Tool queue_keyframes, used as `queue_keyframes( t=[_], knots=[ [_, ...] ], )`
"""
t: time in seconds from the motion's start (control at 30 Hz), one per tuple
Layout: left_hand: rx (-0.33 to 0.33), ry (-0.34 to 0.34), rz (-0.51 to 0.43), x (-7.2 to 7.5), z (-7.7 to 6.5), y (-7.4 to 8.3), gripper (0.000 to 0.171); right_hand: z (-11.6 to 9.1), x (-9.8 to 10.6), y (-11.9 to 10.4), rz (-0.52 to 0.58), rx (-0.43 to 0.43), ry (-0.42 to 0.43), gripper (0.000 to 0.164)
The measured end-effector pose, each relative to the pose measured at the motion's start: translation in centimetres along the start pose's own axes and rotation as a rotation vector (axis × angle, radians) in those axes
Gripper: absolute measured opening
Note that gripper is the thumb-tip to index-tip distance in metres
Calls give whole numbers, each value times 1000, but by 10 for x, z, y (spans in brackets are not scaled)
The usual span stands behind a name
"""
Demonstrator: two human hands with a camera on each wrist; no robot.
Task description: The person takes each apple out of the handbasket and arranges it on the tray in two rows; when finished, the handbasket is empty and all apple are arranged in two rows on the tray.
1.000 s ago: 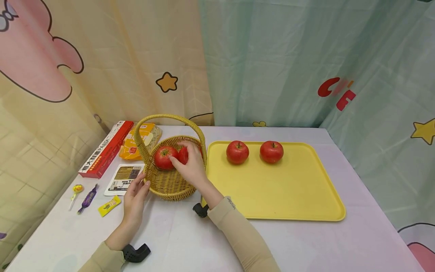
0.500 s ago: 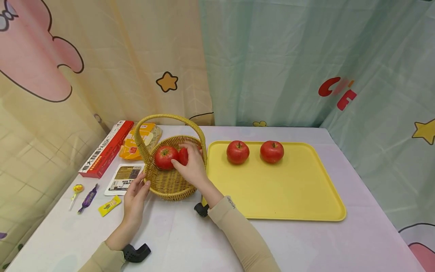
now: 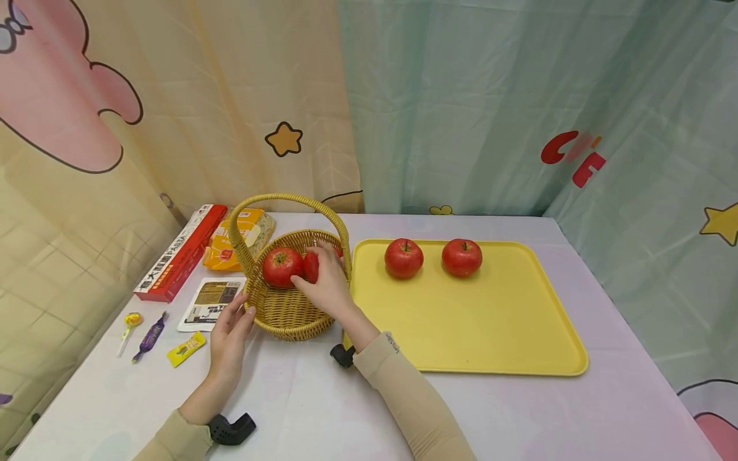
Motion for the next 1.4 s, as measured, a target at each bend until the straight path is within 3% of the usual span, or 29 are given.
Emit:
queue_keyframes(
  t=[0.33,0.9,1.17,1.4],
  knots=[
    [-1,1,5,0,0,0,45,-3,-5,-3,-246,24,-153,68],
    [-10,6,-4,1,0,-1,45,-6,-3,-11,-260,8,-118,71],
    [-5,3,-8,0,0,-1,46,-6,-4,-11,-333,10,-166,73],
    [4,9,19,0,0,0,45,-7,-5,-13,-293,18,-177,73]
  ],
)
Point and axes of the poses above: each hand's wrist, its own z-axis towards the middle knuckle, its own x-axis out of the back of the hand, y = z × x, the point moved 7 cm from there along z, towards the middle knuckle, and after that the axes turned 15 degrees about x, right-handed, at the moved point
